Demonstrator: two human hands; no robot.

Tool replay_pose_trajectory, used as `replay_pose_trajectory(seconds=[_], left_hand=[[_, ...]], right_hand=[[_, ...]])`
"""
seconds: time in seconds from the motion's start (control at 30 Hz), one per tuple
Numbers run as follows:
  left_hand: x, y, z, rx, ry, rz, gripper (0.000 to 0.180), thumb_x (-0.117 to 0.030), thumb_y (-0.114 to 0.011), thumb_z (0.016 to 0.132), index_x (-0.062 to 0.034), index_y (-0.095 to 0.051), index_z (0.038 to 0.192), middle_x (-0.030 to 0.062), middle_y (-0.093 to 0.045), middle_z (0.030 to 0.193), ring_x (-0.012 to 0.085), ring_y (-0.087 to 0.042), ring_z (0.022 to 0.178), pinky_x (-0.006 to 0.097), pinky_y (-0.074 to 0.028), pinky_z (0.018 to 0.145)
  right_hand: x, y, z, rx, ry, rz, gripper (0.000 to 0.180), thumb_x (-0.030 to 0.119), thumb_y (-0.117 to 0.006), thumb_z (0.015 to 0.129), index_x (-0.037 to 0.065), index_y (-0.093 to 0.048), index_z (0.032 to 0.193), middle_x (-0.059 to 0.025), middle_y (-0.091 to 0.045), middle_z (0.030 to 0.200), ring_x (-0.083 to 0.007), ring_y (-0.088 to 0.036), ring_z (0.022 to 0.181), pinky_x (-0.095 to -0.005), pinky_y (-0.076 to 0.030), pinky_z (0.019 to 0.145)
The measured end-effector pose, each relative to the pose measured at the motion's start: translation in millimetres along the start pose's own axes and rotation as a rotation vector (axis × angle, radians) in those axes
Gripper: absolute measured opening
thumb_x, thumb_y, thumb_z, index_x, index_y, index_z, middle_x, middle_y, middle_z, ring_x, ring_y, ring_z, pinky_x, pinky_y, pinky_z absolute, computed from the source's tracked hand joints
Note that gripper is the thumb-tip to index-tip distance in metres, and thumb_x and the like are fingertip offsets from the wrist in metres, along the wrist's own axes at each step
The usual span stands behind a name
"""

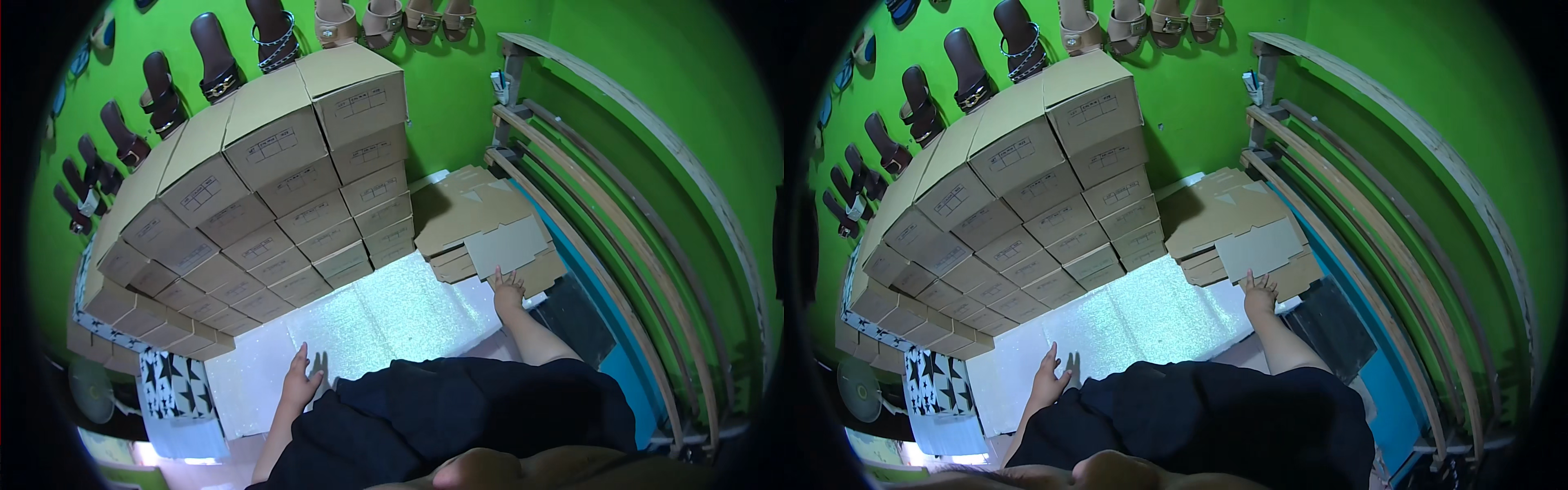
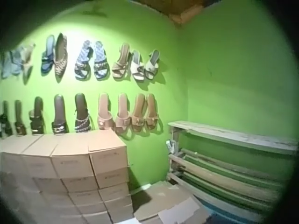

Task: Folding flat cardboard pieces into shoe boxes and stacking them.

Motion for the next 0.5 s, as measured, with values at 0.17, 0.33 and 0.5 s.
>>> replay_pose_trajectory(seconds=[0.17, 0.33, 0.5], left_hand=[[3, -10, 9, 0.105, -0.114, 0.028, 0.09, -0.013, -0.073, 0.085, -0.0134, -0.019, 0.157, 0.024, -0.041, 0.147, 0.035, -0.057, 0.125, 0.038, -0.055, 0.088], [13, -11, 4, 0.179, -0.158, -0.005, 0.09, -0.019, -0.074, 0.084, -0.012, -0.02, 0.156, 0.0224, -0.044, 0.146, 0.0361, -0.058, 0.122, 0.039, -0.049, 0.1], [31, 1, -17, 0.249, -0.206, -0.009, 0.09, -0.021, -0.072, 0.085, -0.0129, -0.019, 0.157, 0.0234, -0.043, 0.147, 0.0367, -0.057, 0.123, 0.039, -0.049, 0.1]], right_hand=[[-20, -30, -55, 0.048, -0.01, -0.03, 0.074, 0.017, -0.042, 0.1, 0.028, 0.001, 0.158, -0.0248, -0.019, 0.16, -0.0525, -0.036, 0.137, -0.0574, -0.04, 0.103], [-21, -33, -126, 0.072, 0.051, -0.04, 0.073, 0.014, -0.04, 0.099, 0.035, -0.004, 0.158, -0.0222, -0.025, 0.159, -0.0547, -0.037, 0.134, -0.0587, -0.041, 0.103], [-4, -30, -180, 0.042, 0.124, -0.053, 0.063, 0.013, -0.041, 0.098, 0.037, -0.027, 0.154, -0.0113, -0.029, 0.16, -0.0548, -0.04, 0.132, -0.061, -0.04, 0.104]])
Point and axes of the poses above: each hand's wrist, its own z-axis towards the middle knuckle, its own y-axis out of the back of the hand, x = y × z, the point moved 7 cm from there along z, towards the middle knuckle
